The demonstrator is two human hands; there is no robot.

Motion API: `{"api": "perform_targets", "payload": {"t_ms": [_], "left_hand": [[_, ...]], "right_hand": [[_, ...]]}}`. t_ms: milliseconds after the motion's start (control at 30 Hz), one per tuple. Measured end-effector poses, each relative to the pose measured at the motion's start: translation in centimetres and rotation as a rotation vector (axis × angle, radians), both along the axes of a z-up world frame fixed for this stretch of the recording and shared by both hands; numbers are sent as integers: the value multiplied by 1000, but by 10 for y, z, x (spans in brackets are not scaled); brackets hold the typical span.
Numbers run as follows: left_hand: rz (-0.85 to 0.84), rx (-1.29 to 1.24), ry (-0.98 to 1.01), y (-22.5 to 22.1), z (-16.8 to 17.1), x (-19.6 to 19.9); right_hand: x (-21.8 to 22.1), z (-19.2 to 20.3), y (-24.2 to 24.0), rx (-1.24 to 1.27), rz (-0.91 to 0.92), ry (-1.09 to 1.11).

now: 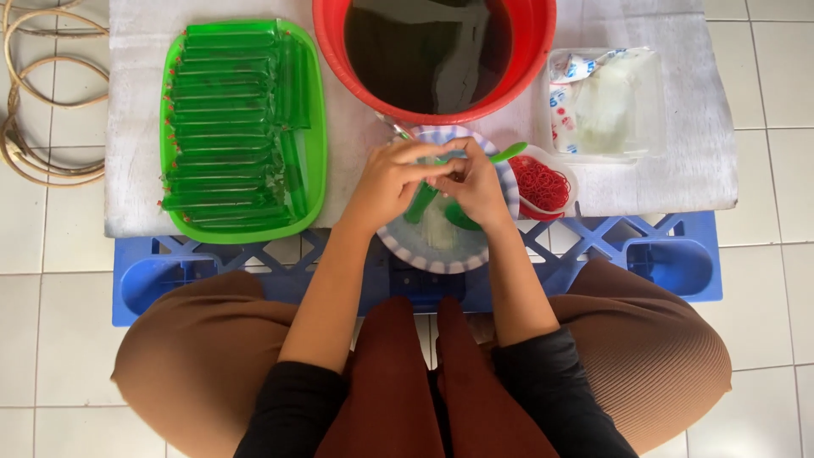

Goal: Filling small plastic bags with liquid using a ladle and funnel, then sealing them with rubber bands.

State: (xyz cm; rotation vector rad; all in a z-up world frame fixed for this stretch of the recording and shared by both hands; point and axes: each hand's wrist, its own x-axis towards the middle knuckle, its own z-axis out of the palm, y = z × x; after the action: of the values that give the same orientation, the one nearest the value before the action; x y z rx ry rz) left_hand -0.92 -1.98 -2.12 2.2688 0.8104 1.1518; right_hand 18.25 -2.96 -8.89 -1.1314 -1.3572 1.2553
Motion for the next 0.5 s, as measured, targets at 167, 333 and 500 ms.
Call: {"api": "perform_targets", "payload": {"t_ms": [167, 333, 500], "left_hand": [[13, -20, 78, -4, -34, -13], [-90, -102, 67, 2, -27, -27], [-195, -252, -48, 6, -30, -31]], "right_hand": [[2, 13, -6, -106, 127, 26], [0, 31, -4, -160, 232, -33], [-2, 39, 11, -222, 406, -100]]}}
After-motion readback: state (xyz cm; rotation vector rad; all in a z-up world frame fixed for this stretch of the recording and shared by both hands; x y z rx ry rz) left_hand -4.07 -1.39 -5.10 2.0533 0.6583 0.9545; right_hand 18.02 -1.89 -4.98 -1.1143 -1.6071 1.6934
